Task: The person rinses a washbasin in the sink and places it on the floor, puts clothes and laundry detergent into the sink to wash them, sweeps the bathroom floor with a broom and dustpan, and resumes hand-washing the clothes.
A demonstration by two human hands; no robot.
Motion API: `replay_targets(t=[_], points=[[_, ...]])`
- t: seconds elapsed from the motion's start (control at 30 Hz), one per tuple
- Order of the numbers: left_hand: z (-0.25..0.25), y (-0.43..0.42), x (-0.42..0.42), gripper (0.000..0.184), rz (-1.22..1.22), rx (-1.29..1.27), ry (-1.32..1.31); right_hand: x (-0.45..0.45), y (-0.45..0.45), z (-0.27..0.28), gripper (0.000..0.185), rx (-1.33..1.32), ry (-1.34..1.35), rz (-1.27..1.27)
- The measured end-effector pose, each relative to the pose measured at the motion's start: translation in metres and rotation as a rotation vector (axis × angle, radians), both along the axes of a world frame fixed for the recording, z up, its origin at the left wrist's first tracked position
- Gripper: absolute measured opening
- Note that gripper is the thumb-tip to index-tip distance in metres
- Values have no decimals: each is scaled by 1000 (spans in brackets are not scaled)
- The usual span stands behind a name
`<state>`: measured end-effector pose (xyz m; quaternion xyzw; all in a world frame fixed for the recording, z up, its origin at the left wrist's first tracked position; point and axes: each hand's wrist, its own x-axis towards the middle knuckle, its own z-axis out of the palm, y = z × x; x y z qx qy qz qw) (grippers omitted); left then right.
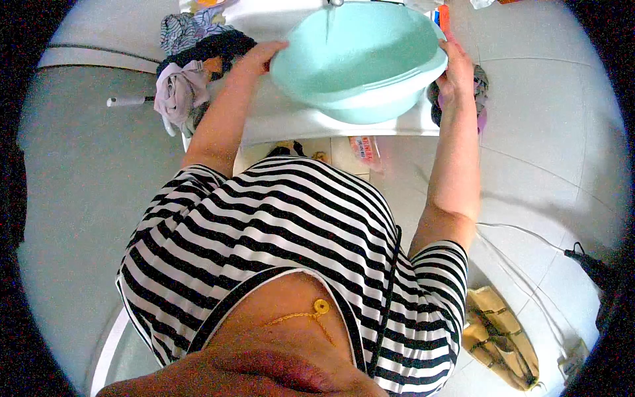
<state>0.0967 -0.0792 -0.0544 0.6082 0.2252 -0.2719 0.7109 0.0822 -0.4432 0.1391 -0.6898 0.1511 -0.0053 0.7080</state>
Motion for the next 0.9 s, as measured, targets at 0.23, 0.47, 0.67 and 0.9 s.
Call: replay_targets(t=[0.23,0.47,0.67,0.9], points=[[64,3,3,38,234,-161,-154,-21,-36,-55,42,316,274,-144],[143,35,-90,38,127,-142,-486,-75,-18,-88,48,315,397,-43],[200,86,-97,42,386,64,-569,-18,63,-154,50,283,244,292],[232,25,-87,39,118,69,-635,-22,54,-156,51,35,277,276]])
